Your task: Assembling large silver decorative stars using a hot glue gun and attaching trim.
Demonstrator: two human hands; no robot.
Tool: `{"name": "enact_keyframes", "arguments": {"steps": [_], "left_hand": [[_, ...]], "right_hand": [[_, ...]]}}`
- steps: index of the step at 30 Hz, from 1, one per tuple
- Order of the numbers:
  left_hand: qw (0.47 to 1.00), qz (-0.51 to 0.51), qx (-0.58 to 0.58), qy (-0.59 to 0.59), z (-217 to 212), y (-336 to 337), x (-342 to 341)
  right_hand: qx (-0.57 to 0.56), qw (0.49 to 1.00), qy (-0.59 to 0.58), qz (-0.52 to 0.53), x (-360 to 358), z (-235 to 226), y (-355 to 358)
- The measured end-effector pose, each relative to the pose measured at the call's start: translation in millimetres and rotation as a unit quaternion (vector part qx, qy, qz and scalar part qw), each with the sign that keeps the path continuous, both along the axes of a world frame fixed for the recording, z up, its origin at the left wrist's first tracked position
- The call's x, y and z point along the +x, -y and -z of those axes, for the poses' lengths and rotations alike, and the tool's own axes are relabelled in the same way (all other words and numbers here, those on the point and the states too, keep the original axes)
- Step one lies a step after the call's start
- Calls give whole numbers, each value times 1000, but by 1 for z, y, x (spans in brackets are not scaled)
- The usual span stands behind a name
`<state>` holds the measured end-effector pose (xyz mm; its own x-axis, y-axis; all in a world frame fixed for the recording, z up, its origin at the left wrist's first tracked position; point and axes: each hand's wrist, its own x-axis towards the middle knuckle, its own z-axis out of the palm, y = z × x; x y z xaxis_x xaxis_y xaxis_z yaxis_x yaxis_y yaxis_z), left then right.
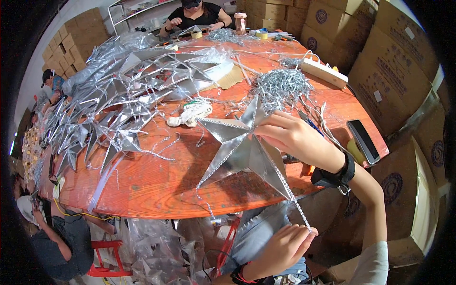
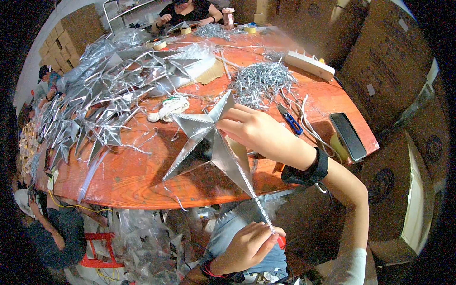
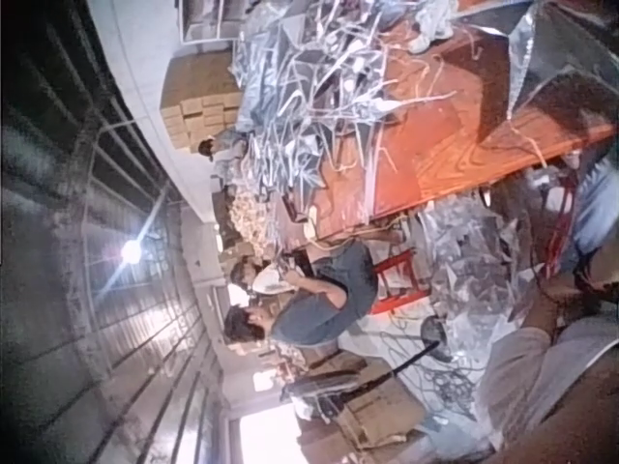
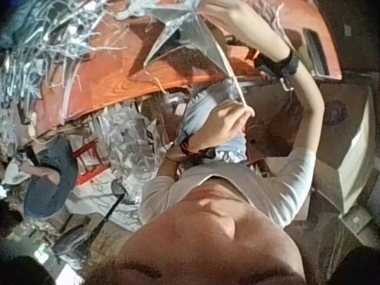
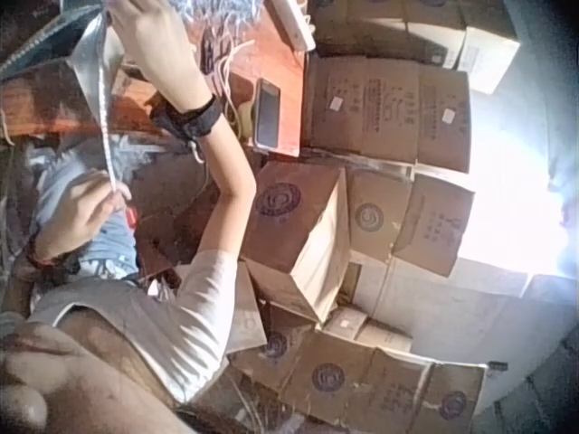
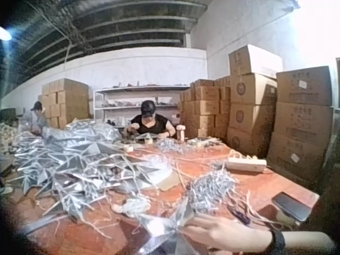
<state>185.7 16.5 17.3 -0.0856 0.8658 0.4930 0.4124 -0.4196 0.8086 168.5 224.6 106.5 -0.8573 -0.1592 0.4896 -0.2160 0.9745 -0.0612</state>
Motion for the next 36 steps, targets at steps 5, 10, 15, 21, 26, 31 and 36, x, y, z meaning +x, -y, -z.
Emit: {"name": "enact_keyframes", "arguments": {"steps": [5,10,15,21,26,31,36], "left_hand": [[1000,5,-16,10,4,0,0],[999,10,-31,16,8,3,-1],[998,1,-54,6,9,4,-2],[998,-1,-68,0,8,4,-3],[997,-17,-80,0,11,5,-2],[997,-21,-80,8,12,10,-2],[996,-25,-86,21,10,16,-5]], "right_hand": [[-6,1000,-19,-1,1,0,0],[-8,999,-36,3,0,4,1],[4,999,-32,-3,0,5,0],[0,999,-37,2,-1,7,-2],[1,999,-37,7,0,9,-3],[7,999,-39,7,1,10,-1],[0,999,-47,3,1,8,1]]}}
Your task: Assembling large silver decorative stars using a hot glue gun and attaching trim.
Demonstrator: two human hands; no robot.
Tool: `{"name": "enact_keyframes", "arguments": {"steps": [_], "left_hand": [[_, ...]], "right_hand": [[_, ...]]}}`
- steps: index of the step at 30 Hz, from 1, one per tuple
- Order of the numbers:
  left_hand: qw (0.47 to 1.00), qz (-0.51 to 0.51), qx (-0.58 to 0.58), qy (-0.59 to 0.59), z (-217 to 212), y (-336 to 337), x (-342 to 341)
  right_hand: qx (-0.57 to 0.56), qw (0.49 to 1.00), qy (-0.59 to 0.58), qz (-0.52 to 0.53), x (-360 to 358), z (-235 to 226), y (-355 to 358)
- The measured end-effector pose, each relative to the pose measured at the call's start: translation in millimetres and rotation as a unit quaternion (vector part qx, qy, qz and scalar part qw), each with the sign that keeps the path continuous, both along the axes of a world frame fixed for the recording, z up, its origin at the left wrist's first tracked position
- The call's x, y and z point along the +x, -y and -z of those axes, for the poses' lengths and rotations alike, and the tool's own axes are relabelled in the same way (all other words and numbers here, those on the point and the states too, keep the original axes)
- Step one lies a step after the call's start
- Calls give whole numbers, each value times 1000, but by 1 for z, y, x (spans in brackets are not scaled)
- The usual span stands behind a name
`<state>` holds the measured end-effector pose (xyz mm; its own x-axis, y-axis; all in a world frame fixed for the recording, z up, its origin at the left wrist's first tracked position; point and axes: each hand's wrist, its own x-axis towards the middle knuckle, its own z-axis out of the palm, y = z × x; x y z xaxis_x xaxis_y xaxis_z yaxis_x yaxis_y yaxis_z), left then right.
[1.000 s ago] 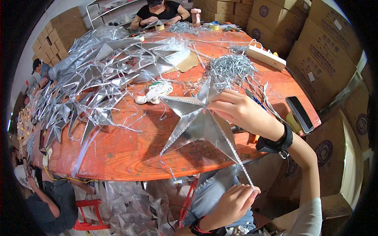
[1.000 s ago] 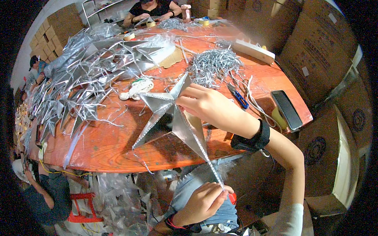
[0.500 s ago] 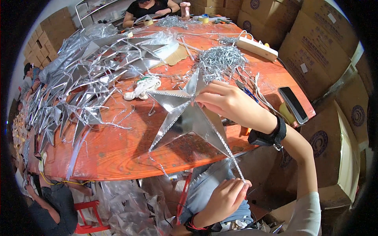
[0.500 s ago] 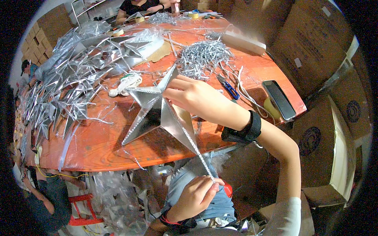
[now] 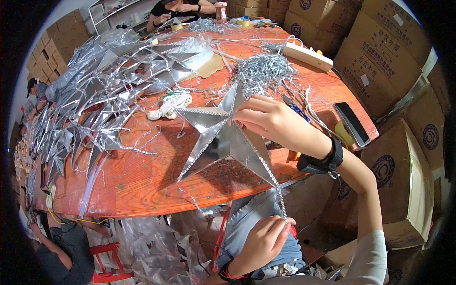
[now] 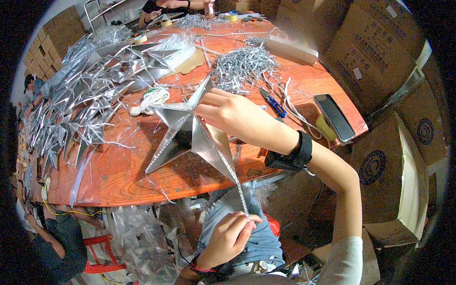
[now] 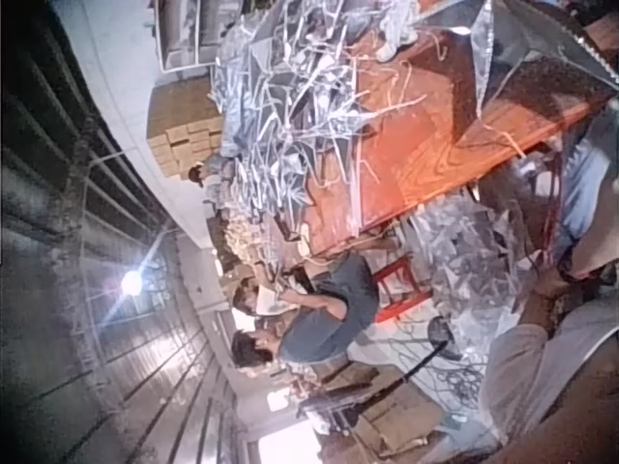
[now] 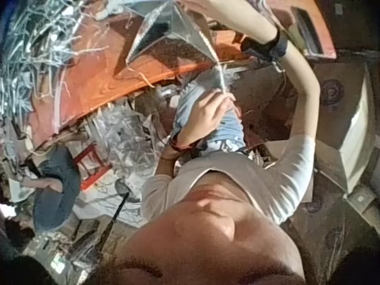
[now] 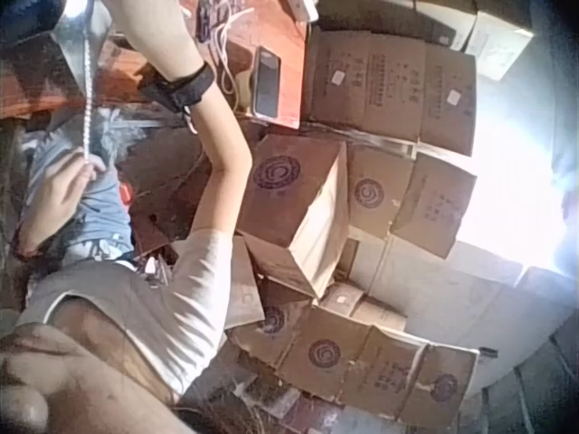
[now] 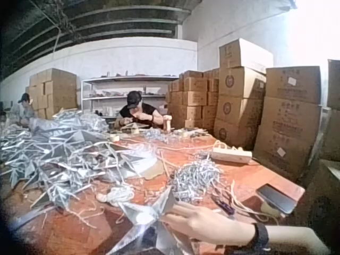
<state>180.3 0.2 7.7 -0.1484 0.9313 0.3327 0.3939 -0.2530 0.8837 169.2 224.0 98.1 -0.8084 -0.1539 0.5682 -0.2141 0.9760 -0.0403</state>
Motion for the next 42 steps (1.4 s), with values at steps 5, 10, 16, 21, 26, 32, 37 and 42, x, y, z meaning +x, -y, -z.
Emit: {"name": "enact_keyframes", "arguments": {"steps": [5,10,16,21,26,32,37,42], "left_hand": [[1000,-12,3,-17,-2,2,-6],[999,-20,-10,-25,2,2,-10],[992,-77,-96,1,27,1,-28],[971,-90,-147,-167,65,33,-70],[988,-46,-139,-40,-29,71,-103],[934,-275,-28,-226,-81,38,-118],[917,-216,-89,-322,-81,-12,-143],[918,-133,-163,-335,-79,-32,-158]], "right_hand": [[-2,1000,2,2,-3,1,-1],[-6,1000,4,-1,-4,1,-3],[-5,1000,-1,-3,2,-9,5],[-123,988,3,96,24,-19,24],[-96,983,-43,153,86,-26,57],[-237,961,30,141,123,15,79],[-251,958,28,137,132,24,78],[-303,947,35,100,132,35,78]]}}
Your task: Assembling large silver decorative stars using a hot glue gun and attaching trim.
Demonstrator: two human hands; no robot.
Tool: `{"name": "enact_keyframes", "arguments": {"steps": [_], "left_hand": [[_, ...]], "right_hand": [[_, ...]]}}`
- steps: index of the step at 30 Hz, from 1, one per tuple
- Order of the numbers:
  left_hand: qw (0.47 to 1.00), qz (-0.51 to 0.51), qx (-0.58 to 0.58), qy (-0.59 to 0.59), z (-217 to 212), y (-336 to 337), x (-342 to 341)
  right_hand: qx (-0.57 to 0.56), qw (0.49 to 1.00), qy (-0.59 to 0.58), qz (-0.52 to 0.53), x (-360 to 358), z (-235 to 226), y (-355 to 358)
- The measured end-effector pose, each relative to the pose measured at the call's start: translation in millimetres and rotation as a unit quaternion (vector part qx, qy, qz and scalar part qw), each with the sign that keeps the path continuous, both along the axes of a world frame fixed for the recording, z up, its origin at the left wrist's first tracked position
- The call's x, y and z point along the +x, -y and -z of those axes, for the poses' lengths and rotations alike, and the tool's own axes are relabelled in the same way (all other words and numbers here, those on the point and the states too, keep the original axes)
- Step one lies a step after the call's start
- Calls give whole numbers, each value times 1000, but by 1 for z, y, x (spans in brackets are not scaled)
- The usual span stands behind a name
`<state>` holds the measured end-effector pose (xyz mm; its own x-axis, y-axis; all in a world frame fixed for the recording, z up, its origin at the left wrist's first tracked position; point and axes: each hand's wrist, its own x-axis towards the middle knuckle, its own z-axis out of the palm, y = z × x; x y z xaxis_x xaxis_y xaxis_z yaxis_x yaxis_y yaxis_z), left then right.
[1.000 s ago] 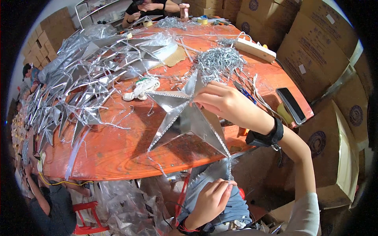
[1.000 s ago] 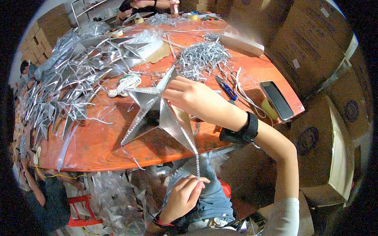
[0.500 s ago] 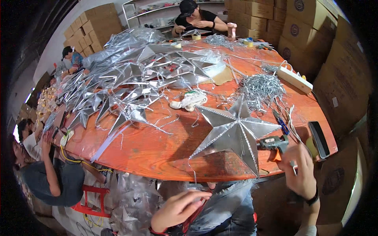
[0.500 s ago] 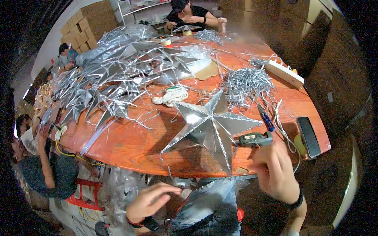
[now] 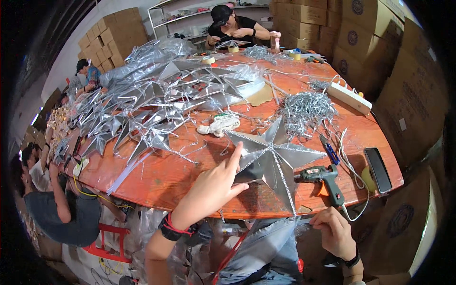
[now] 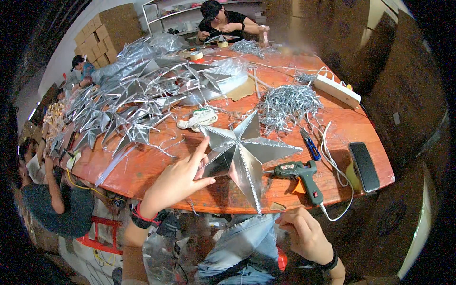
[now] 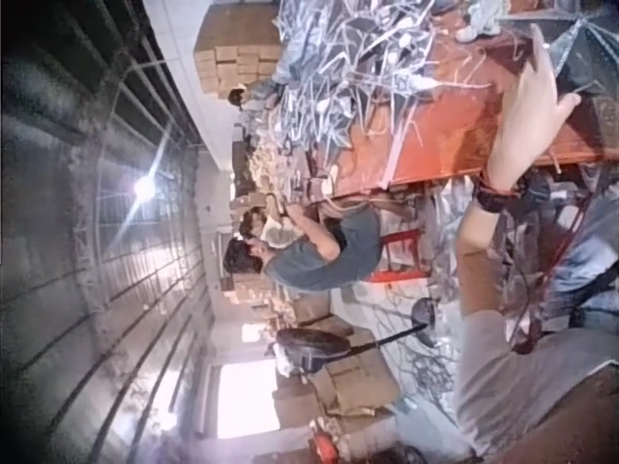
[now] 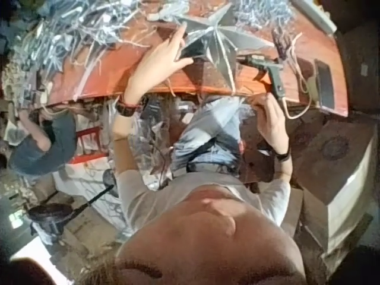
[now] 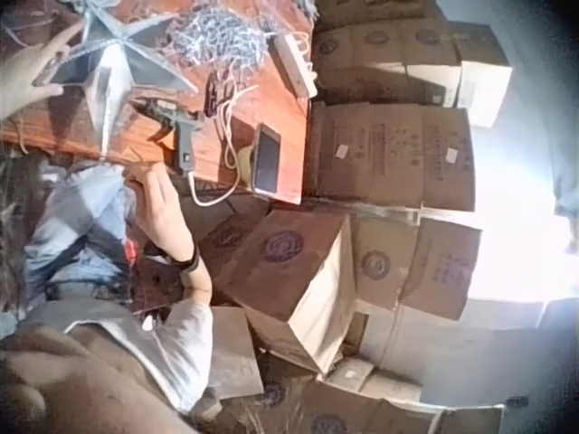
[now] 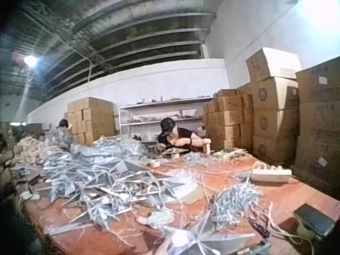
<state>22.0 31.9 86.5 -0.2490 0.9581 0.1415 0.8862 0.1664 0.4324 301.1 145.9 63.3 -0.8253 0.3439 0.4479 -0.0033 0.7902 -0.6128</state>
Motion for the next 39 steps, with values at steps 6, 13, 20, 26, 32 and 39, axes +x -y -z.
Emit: {"name": "enact_keyframes", "arguments": {"steps": [6,13,20,26,32,39], "left_hand": [[998,32,-46,-25,-4,-10,0],[997,4,55,51,6,9,8],[966,-161,152,136,-40,48,-25],[916,-292,245,-128,-96,43,-114],[893,-393,163,-146,-125,23,-246],[912,-377,114,-115,-130,21,-297]], "right_hand": [[-14,999,-28,-15,-6,17,7],[-89,995,-34,36,-7,26,14],[-17,999,-36,32,-7,26,0],[-27,999,-30,36,-14,28,-1],[-34,998,-47,10,-21,25,6],[-51,998,-7,-33,-5,43,-1]]}}
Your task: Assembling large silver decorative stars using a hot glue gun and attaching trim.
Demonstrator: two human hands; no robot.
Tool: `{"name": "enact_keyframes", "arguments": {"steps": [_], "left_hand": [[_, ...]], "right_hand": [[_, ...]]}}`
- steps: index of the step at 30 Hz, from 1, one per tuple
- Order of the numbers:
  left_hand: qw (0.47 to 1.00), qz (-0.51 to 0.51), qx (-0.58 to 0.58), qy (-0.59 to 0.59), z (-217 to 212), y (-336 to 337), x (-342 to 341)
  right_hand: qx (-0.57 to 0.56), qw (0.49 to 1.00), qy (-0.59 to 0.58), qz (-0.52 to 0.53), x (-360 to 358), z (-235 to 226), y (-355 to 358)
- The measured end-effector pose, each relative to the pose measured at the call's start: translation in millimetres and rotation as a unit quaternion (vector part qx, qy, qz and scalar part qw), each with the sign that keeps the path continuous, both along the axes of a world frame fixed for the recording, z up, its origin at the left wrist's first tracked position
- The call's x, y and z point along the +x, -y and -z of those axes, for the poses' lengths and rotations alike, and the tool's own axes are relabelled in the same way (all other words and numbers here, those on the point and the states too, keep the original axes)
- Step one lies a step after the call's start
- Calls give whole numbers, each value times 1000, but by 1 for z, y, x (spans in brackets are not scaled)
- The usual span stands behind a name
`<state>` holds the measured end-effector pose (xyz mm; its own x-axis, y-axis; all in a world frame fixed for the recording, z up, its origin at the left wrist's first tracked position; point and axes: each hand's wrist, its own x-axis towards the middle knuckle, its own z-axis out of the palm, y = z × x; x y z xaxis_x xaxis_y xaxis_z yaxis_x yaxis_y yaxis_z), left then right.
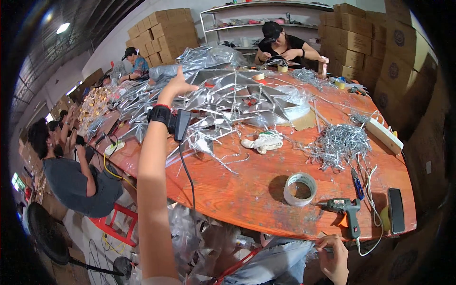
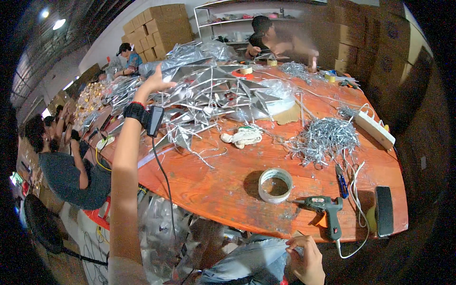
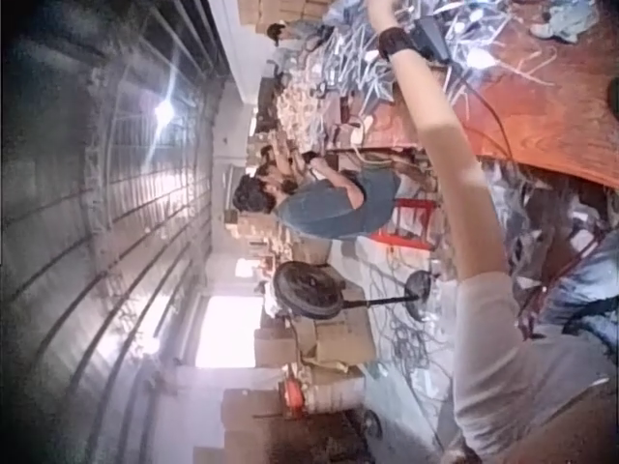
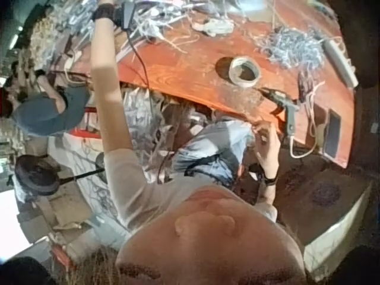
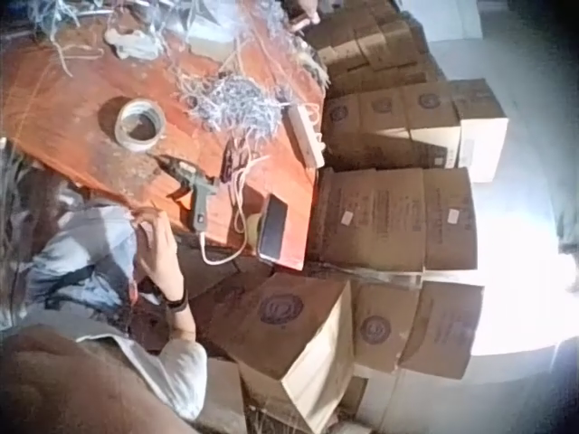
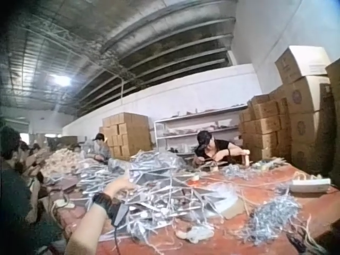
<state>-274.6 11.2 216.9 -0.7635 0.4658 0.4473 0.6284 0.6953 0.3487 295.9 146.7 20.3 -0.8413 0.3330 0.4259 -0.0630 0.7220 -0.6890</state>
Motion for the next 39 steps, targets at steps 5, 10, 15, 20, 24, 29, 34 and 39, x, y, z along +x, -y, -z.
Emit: {"name": "enact_keyframes", "arguments": {"steps": [5,10,15,20,24,29,34,39], "left_hand": [[1000,-7,-1,-26,-6,36,32],[978,60,169,-106,60,113,151],[991,-30,116,62,179,210,236],[973,-135,33,182,293,304,304],[947,-155,11,281,397,355,301],[948,-160,-44,271,480,385,297],[917,-196,40,346,553,386,307],[843,-240,-34,481,616,332,313]], "right_hand": [[-105,992,-14,-68,-9,-15,8],[-9,996,-17,-88,-26,-4,16],[-106,981,17,-163,-49,-3,29],[-136,959,45,-244,-106,-4,56],[-33,961,30,-272,-142,-2,69],[7,984,7,-180,-190,3,96],[30,993,28,-113,-220,17,111],[80,995,50,-29,-220,21,110]]}}
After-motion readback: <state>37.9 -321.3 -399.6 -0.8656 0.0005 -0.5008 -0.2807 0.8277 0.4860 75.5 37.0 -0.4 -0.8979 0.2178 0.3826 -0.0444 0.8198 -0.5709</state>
